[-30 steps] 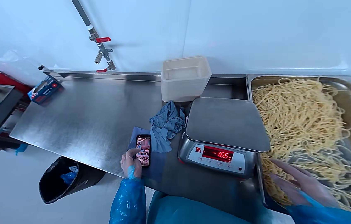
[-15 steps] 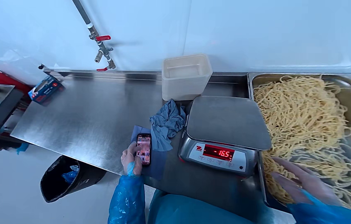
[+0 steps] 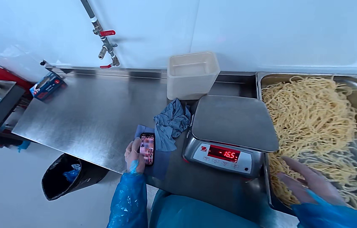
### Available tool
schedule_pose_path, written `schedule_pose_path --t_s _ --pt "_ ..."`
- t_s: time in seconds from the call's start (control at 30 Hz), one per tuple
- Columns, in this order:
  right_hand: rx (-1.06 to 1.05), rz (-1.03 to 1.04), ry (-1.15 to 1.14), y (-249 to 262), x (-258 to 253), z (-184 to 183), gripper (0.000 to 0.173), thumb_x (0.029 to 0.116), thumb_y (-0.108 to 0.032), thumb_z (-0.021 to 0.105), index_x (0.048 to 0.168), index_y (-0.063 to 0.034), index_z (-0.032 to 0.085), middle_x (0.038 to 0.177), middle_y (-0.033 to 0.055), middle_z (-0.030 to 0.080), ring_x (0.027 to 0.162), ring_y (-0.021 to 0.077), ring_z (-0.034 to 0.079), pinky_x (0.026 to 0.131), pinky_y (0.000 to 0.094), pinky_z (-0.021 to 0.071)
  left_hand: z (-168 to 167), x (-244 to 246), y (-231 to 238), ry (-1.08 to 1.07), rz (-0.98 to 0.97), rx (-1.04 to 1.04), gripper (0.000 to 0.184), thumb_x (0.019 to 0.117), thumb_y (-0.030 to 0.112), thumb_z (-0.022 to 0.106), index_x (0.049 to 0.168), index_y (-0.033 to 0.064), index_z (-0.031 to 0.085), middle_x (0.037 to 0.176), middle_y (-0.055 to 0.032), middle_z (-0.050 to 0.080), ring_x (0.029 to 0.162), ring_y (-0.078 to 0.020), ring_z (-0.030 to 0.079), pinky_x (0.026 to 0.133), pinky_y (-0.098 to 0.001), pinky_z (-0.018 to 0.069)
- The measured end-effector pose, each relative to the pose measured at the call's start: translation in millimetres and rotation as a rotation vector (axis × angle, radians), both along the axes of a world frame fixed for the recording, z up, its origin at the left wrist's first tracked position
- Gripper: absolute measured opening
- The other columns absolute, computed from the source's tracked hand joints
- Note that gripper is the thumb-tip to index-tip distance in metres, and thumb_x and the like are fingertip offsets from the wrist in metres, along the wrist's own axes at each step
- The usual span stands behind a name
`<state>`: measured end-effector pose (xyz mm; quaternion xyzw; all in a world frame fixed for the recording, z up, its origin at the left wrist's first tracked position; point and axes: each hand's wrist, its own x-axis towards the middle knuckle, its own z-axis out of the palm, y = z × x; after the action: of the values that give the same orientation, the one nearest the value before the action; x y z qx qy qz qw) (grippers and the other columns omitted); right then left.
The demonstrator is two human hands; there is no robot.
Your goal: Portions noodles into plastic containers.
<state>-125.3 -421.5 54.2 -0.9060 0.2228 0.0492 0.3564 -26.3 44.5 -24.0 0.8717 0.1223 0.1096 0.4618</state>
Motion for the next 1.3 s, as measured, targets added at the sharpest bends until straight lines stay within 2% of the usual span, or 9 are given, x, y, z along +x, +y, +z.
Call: schedule_pose_path --t_s 0.13,0.27,0.43,0.57,0.73,0.87,1.07,1.2,1.3 --pt "0.008 -0.027 0.021 3.5 2.7 5.9 0.053 0.0976 -0.007 0.064 0.149 -0.0073 0.052 0.151 0.0308 0.046 0.136 0.0518 0.048 0.102 0.0686 0.0455 -7.3 -9.4 7.8 -0.084 0.014 0.094 0.046 0.0899 -0.001 0.047 0.128 0.0128 0.068 0.107 -0.0012 0.077 0.112 -0.0260 0.065 0.101 -0.0524 0.0481" --pt "-0.005 -0.018 0.014 2.2 -0.4 4.0 0.052 0.0974 -0.008 0.064 0.148 -0.0091 0.053 0.151 0.0306 0.046 0.134 0.0521 0.049 0.100 0.0690 0.0467 -14.3 -17.5 8.7 -0.123 0.060 0.052 0.041 0.0937 0.001 0.043 0.124 0.0083 0.069 0.103 -0.0038 0.077 0.110 -0.0261 0.066 0.103 -0.0510 0.0469" --pt "0.007 -0.024 0.017 2.8 -1.1 6.2 0.050 0.0969 -0.007 0.064 0.146 -0.0068 0.055 0.150 0.0324 0.045 0.134 0.0531 0.048 0.099 0.0709 0.0453 -5.1 -22.7 4.9 -0.012 0.060 0.069 0.038 0.1015 0.025 0.044 0.126 0.0086 0.069 0.104 -0.0045 0.077 0.106 -0.0253 0.067 0.101 -0.0514 0.0475" --pt "-0.006 -0.019 0.011 0.1 -1.5 3.5 0.047 0.0975 -0.008 0.063 0.144 -0.0077 0.057 0.150 0.0319 0.046 0.133 0.0538 0.048 0.099 0.0709 0.0458 -13.7 -27.2 10.5 -0.068 0.030 0.053 0.067 0.1043 0.053 0.025 0.122 0.0079 0.071 0.102 -0.0051 0.077 0.106 -0.0247 0.067 0.103 -0.0484 0.0455" --pt "-0.018 -0.014 0.011 -1.8 -2.6 -1.2 0.048 0.0964 -0.008 0.064 0.144 -0.0091 0.058 0.149 0.0321 0.046 0.132 0.0539 0.049 0.097 0.0711 0.0464 -18.2 -29.8 18.1 -0.132 -0.039 0.077 0.100 0.0946 0.080 0.006 0.126 0.0090 0.069 0.103 -0.0047 0.078 0.104 -0.0240 0.067 0.103 -0.0502 0.0448" --pt "0.002 -0.031 0.014 5.1 -1.8 6.9 0.048 0.0965 -0.004 0.064 0.144 -0.0076 0.058 0.149 0.0324 0.046 0.132 0.0544 0.049 0.097 0.0711 0.0463 -20.1 -28.7 19.4 -0.221 -0.059 0.082 0.105 0.0903 0.085 0.004 0.128 0.0100 0.067 0.099 -0.0049 0.078 0.098 -0.0230 0.068 0.099 -0.0499 0.0474" --pt "0.009 -0.057 0.004 6.0 -4.4 12.2 0.047 0.0974 -0.004 0.064 0.144 -0.0070 0.057 0.150 0.0333 0.045 0.132 0.0542 0.049 0.098 0.0704 0.0454 -26.1 -39.9 22.7 -0.250 -0.060 0.097 0.107 0.0905 0.085 0.003 0.120 0.0066 0.070 0.083 -0.0041 0.076 0.080 -0.0206 0.067 0.088 -0.0479 0.0516" --pt "0.004 -0.057 0.012 5.3 -6.6 10.6 0.047 0.0977 -0.004 0.063 0.144 -0.0056 0.056 0.149 0.0337 0.045 0.130 0.0548 0.050 0.097 0.0699 0.0463 -29.6 -53.1 18.3 -0.225 -0.074 0.154 0.102 0.0931 0.081 0.002 0.114 0.0099 0.073 0.083 -0.0018 0.076 0.083 -0.0193 0.067 0.091 -0.0465 0.0499" --pt "0.014 -0.043 0.012 7.5 -6.4 12.7 0.047 0.0976 -0.003 0.062 0.144 -0.0036 0.056 0.148 0.0356 0.045 0.130 0.0567 0.049 0.097 0.0719 0.0448 -29.5 -52.7 15.0 -0.192 -0.057 0.175 0.100 0.0933 0.080 0.003 0.119 0.0119 0.072 0.092 -0.0019 0.078 0.092 -0.0218 0.067 0.095 -0.0486 0.0474"
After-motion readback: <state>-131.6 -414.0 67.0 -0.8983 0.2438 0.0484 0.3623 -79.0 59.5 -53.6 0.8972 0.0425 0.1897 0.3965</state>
